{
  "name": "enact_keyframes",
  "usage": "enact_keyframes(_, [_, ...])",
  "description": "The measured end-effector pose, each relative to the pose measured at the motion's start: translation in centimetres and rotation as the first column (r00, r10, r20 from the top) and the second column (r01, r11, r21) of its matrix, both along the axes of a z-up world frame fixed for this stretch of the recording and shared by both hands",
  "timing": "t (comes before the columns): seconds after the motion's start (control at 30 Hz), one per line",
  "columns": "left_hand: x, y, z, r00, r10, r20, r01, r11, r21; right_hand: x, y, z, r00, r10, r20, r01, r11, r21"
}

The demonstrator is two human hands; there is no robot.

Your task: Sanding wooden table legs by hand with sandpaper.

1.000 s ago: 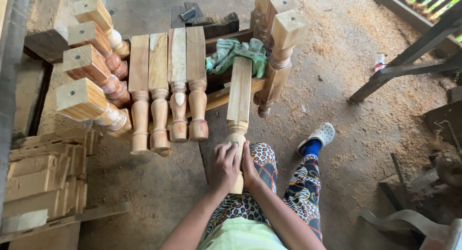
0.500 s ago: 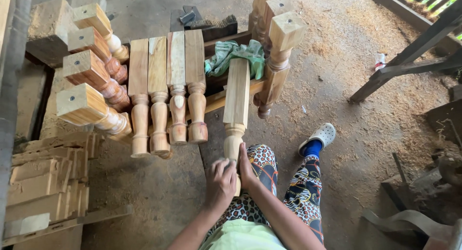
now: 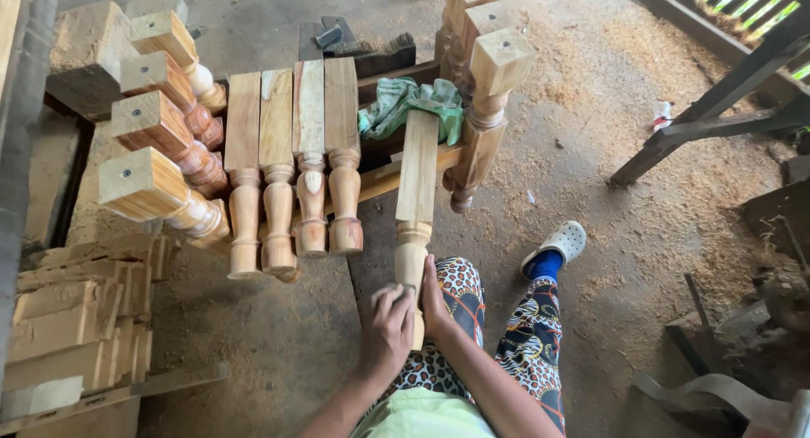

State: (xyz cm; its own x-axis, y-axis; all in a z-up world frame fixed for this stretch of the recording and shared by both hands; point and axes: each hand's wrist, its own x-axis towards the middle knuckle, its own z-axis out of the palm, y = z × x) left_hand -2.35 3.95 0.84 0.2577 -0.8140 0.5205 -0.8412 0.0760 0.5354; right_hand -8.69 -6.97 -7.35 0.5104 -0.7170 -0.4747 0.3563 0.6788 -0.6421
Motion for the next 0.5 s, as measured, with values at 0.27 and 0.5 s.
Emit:
enact_keyframes(0.27, [2.7,-5.5,-2.5,0.998,0.047,-0.050,-0.048,0.999,-0.024,0.3,0.0,0.6,0.990,0.023,-0.141,-0.019,0.999,0.031])
enact_keyframes(0.5, [3.0,-3.3,-2.3,0.978,-0.015,-0.210,0.018,1.000,0.011,0.2,-0.2,0.6,0.986,0.034,-0.163,-0.026,0.998,0.052])
